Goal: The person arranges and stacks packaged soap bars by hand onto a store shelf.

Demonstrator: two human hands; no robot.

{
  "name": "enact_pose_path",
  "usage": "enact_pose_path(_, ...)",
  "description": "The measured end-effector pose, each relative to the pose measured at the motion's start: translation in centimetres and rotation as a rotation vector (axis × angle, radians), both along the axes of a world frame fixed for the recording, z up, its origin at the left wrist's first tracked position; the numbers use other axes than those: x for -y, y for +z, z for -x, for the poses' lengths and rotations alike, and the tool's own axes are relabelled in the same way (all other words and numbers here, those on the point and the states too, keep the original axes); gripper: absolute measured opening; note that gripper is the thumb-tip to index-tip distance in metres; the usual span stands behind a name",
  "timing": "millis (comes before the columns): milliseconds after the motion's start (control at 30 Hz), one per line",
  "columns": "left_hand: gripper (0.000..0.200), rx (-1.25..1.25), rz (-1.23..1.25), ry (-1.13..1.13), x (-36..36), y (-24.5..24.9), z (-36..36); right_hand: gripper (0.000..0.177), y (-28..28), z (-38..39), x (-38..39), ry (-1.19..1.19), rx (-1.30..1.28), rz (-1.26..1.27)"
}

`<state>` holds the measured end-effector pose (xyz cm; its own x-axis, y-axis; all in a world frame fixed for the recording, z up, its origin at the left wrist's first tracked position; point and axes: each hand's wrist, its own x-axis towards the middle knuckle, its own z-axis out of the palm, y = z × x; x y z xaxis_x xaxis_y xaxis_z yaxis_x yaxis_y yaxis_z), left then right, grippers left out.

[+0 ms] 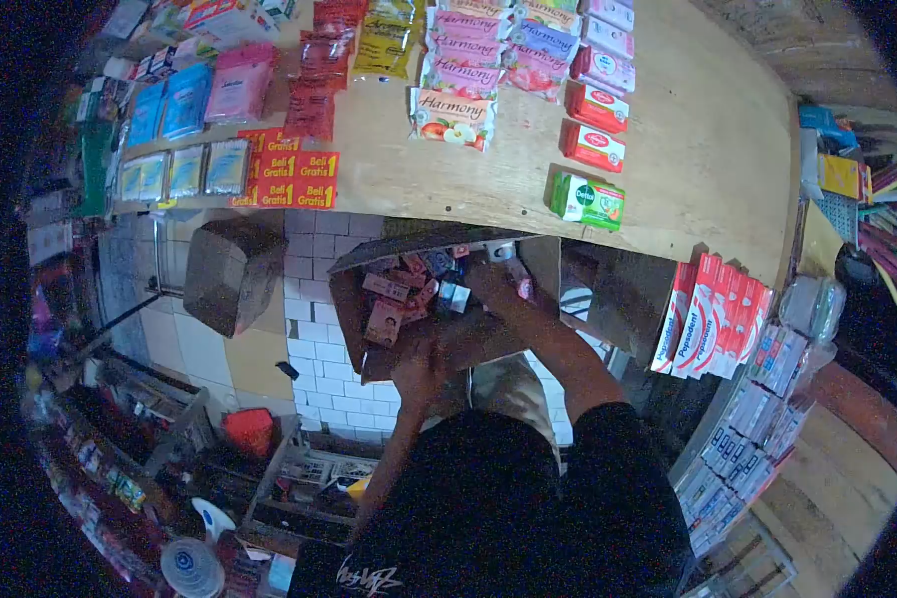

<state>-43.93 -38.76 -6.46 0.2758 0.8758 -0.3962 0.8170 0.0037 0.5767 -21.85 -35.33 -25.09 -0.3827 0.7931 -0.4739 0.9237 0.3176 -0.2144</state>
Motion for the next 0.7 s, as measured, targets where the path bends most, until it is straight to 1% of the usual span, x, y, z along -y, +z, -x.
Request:
enact_pose_path(67, 0.023, -0.054, 0.054, -0.007, -0.1, -0.1, 0.1, 0.013, 3.1, -0.3, 0.3, -0.059, -0.022, 0.026)
enact_pose_path(100, 0.024, -0.072, 0.070, -0.018, -0.1, 0.0, 0.2, 0.013, 4.5, -0.5, 0.8, -0.122, -0.043, 0.032)
enact_pose_path(133, 0.025, -0.090, 0.087, -0.032, -0.1, 0.0, 0.4, 0.018, 5.5, -0.8, 1.1, -0.223, -0.065, 0.024)
enact_pose_path(200, 0.029, -0.002, 0.042, 0.004, -0.1, -0.4, 0.7, 0.035, 7.7, -1.5, 1.8, -0.427, -0.114, 0.004)
enact_pose_path(233, 0.032, 0.041, 0.017, 0.020, 0.0, -0.8, 0.7, 0.035, 9.7, -1.6, 1.8, -0.480, -0.156, 0.020)
enact_pose_path(267, 0.034, 0.116, -0.033, 0.080, 0.0, -1.3, 0.6, 0.035, 12.4, -1.7, 1.3, -0.535, -0.199, 0.035)
enact_pose_path(300, 0.036, 0.191, -0.082, 0.140, 0.0, -1.8, 0.5, 0.035, 13.9, -1.8, 1.1, -0.589, -0.242, 0.049)
enact_pose_path(333, 0.038, 0.265, -0.131, 0.203, -0.1, -1.9, 0.3, 0.033, 12.7, -2.2, 1.8, -0.625, -0.425, 0.177)
enact_pose_path(400, 0.040, 0.226, -0.043, 0.223, -0.6, -2.0, 0.2, 0.031, 9.7, -2.5, 3.5, -0.688, -0.789, 0.445)
enact_pose_path(433, 0.041, 0.207, -0.004, 0.235, -1.0, -2.2, 0.3, 0.033, 11.8, -2.1, 2.5, -0.756, -0.784, 0.604)
enact_pose_path(500, 0.041, 0.370, 0.206, 0.295, -1.7, -2.5, 1.2, 0.043, 15.6, -0.8, 0.8, -0.889, -0.766, 0.923)
enact_pose_path(567, 0.040, 0.430, 0.274, 0.319, -1.7, -2.5, 1.8, 0.040, 13.6, 0.0, 0.4, -1.017, -0.903, 0.852)
enact_pose_path(600, 0.039, 0.411, 0.236, 0.312, -1.7, -1.8, 2.0, 0.039, 12.1, 0.3, 0.1, -1.084, -0.974, 0.811)
enact_pose_path(633, 0.038, 0.391, 0.200, 0.304, -1.8, -1.1, 2.1, 0.039, 10.7, 0.7, -0.5, -1.090, -0.833, 0.664)
enact_pose_path(667, 0.037, 0.382, 0.232, 0.320, -1.9, -0.5, 2.2, 0.040, 7.5, 1.0, -0.7, -1.059, -0.748, 0.516)
enact_pose_path(700, 0.035, 0.372, 0.263, 0.338, -2.0, 0.2, 2.1, 0.040, 3.0, 1.1, -0.6, -1.008, -0.675, 0.346)
